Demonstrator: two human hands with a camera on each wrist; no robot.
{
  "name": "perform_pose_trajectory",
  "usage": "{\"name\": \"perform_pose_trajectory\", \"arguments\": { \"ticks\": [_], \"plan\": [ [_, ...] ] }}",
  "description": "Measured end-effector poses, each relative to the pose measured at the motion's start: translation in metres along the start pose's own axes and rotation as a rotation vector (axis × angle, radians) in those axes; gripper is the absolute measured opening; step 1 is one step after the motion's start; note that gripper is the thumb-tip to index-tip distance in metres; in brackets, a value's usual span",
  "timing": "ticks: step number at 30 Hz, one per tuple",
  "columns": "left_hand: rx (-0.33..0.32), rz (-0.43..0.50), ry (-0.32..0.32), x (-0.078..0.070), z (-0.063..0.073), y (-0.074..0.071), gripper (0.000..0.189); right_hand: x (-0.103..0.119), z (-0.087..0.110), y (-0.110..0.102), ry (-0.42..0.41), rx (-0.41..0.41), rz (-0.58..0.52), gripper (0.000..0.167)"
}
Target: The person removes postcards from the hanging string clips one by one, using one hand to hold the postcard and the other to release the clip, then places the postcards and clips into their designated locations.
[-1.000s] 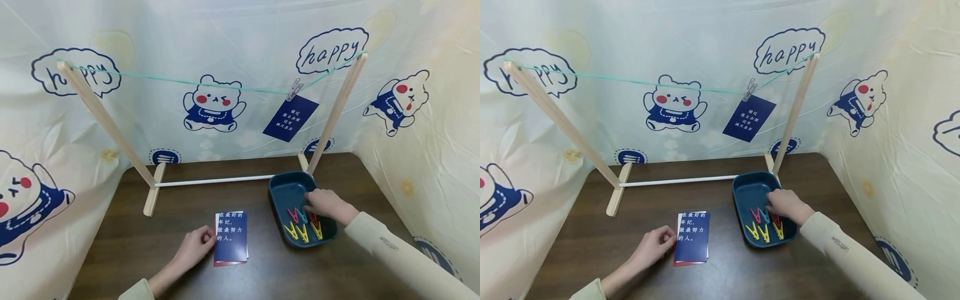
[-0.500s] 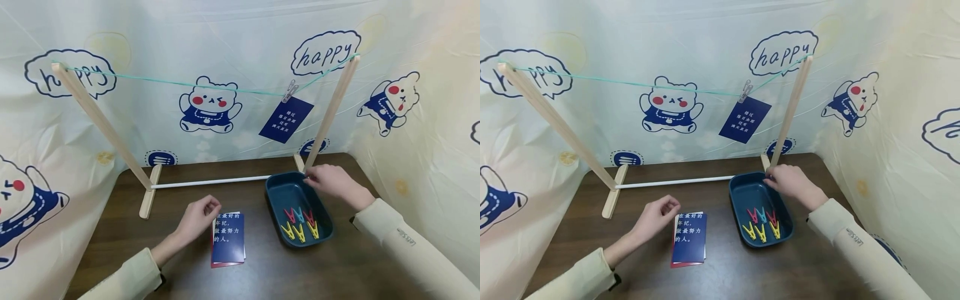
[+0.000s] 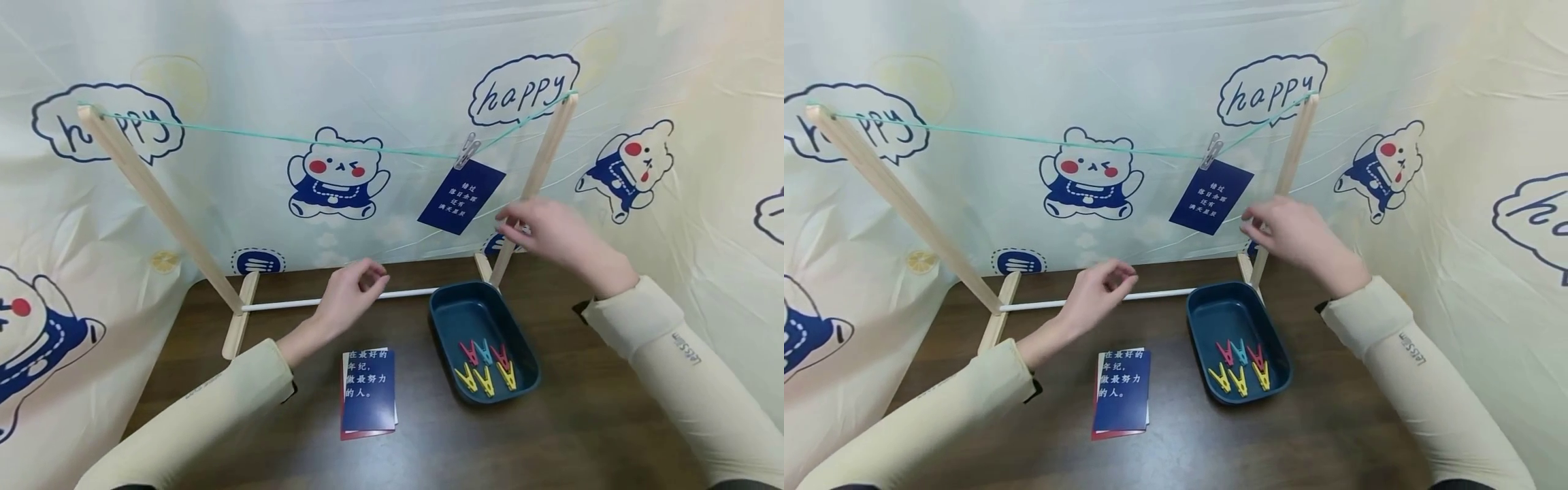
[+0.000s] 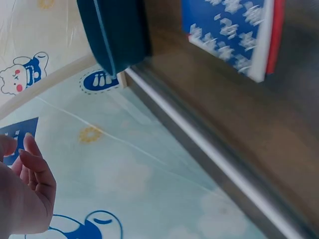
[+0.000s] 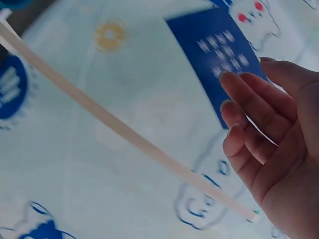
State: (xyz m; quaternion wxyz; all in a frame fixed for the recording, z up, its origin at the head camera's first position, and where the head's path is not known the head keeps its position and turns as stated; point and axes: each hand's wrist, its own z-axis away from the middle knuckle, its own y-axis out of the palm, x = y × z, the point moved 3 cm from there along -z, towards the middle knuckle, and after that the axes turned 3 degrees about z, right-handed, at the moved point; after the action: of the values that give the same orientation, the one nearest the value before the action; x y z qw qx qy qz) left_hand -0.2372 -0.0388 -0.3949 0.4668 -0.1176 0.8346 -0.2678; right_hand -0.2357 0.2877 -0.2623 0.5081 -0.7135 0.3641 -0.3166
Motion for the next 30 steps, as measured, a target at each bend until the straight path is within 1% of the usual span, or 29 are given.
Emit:
{"name": "perform_pose_trajectory", "arguments": {
  "ticks": [3,6,10,12,15,17,20,23,26,30],
  "plan": [
    [-0.021,0.041,0.025,-0.006,-0.018,0.004,0.010,0.002,-0.010,-0.023,0.013,-0.069,0.033,0.022],
    [-0.055,0.088,0.024,-0.011,-0.033,0.007,0.011,0.005,-0.023,-0.044,0.002,-0.131,0.034,0.022],
    [-0.106,0.171,0.028,-0.013,-0.049,0.013,0.012,0.008,-0.042,-0.064,-0.048,-0.198,0.006,0.024],
    [-0.131,0.210,0.035,-0.014,-0.055,0.017,0.012,0.008,-0.053,-0.071,-0.054,-0.204,0.002,0.027],
    [-0.162,0.244,0.041,-0.015,-0.060,0.023,0.012,0.009,-0.070,-0.078,-0.033,-0.154,0.004,0.036],
    [-0.168,0.244,0.044,-0.016,-0.062,0.025,0.011,0.010,-0.081,-0.080,-0.005,-0.087,0.008,0.042],
    [-0.159,0.236,0.049,-0.017,-0.063,0.028,0.011,0.011,-0.093,-0.081,0.039,0.017,0.009,0.048],
    [-0.142,0.229,0.049,-0.018,-0.064,0.031,0.011,0.009,-0.100,-0.081,0.072,0.087,0.021,0.052],
    [-0.137,0.223,0.040,-0.018,-0.064,0.032,0.012,0.007,-0.105,-0.080,0.080,0.119,0.034,0.052],
    [-0.143,0.217,0.026,-0.018,-0.066,0.032,0.014,0.005,-0.108,-0.076,0.068,0.136,0.036,0.050]
  ]
}}
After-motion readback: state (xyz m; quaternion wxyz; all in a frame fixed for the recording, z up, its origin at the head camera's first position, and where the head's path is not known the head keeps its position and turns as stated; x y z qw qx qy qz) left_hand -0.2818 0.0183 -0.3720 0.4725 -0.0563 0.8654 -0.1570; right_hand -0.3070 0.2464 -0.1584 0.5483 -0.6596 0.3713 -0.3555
